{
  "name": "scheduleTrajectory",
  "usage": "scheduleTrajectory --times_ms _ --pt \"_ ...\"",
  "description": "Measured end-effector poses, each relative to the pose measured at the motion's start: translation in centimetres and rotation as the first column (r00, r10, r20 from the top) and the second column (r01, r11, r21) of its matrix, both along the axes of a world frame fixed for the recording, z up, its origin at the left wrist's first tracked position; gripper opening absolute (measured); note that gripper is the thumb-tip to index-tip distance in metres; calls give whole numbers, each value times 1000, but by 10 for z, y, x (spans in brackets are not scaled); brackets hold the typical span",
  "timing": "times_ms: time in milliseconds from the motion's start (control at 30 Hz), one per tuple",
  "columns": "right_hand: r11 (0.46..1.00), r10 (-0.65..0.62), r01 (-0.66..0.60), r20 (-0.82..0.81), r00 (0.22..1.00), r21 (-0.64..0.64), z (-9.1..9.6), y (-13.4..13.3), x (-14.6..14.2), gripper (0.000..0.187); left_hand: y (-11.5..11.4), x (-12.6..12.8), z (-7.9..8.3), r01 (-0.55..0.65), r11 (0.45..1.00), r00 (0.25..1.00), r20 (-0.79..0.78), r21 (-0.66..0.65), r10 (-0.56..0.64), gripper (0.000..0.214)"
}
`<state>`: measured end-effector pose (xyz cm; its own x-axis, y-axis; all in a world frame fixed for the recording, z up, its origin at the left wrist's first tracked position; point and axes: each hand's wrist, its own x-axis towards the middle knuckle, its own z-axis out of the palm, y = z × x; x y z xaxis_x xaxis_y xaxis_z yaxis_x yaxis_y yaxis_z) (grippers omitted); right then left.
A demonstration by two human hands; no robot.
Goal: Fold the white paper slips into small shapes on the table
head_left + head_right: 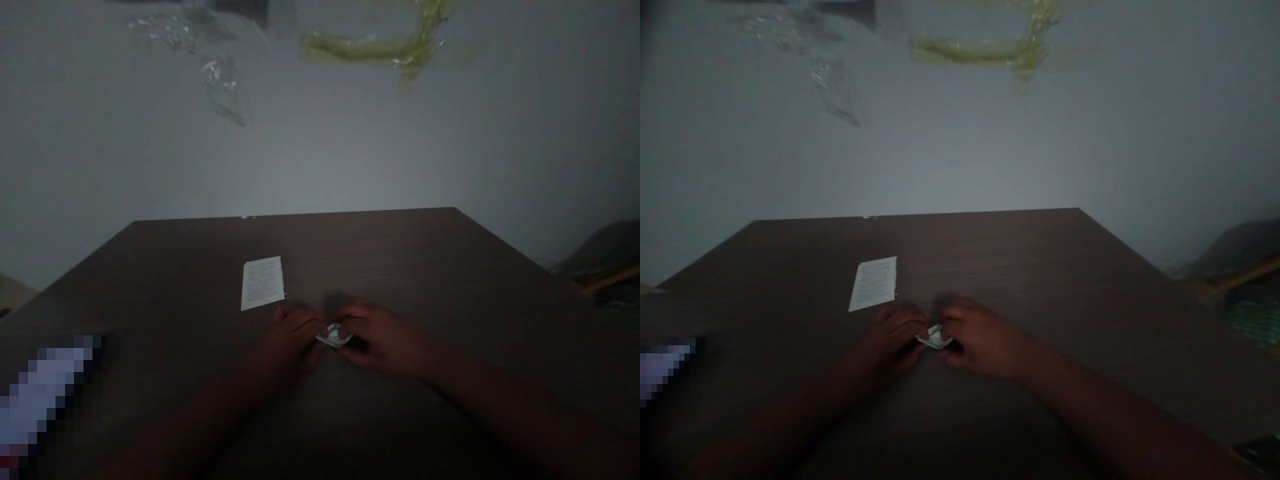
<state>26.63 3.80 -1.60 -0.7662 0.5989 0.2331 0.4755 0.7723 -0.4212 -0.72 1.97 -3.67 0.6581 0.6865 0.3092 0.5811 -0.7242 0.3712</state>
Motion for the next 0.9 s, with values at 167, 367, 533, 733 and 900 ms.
scheduleTrajectory --times_ms 167,367,533,733,900 --pt "1000 10 -10 60 998 -11 2 1 -1 9 -2 2 5 11 999 999 -44 30 -10 31" --pt "996 17 -17 -6 1000 -84 5 1 -1 10 -3 2 9 28 996 994 -110 82 -19 25" --pt "994 -47 28 -181 982 -105 3 0 -1 4 -3 2 8 73 987 994 -97 145 -60 22" --pt "997 -53 50 -54 997 -62 2 -4 -4 11 -5 5 7 88 987 994 -73 136 -79 23" --pt "996 -87 89 111 990 -20 13 -8 -7 12 -7 7 1 95 994 995 -18 56 -94 31"
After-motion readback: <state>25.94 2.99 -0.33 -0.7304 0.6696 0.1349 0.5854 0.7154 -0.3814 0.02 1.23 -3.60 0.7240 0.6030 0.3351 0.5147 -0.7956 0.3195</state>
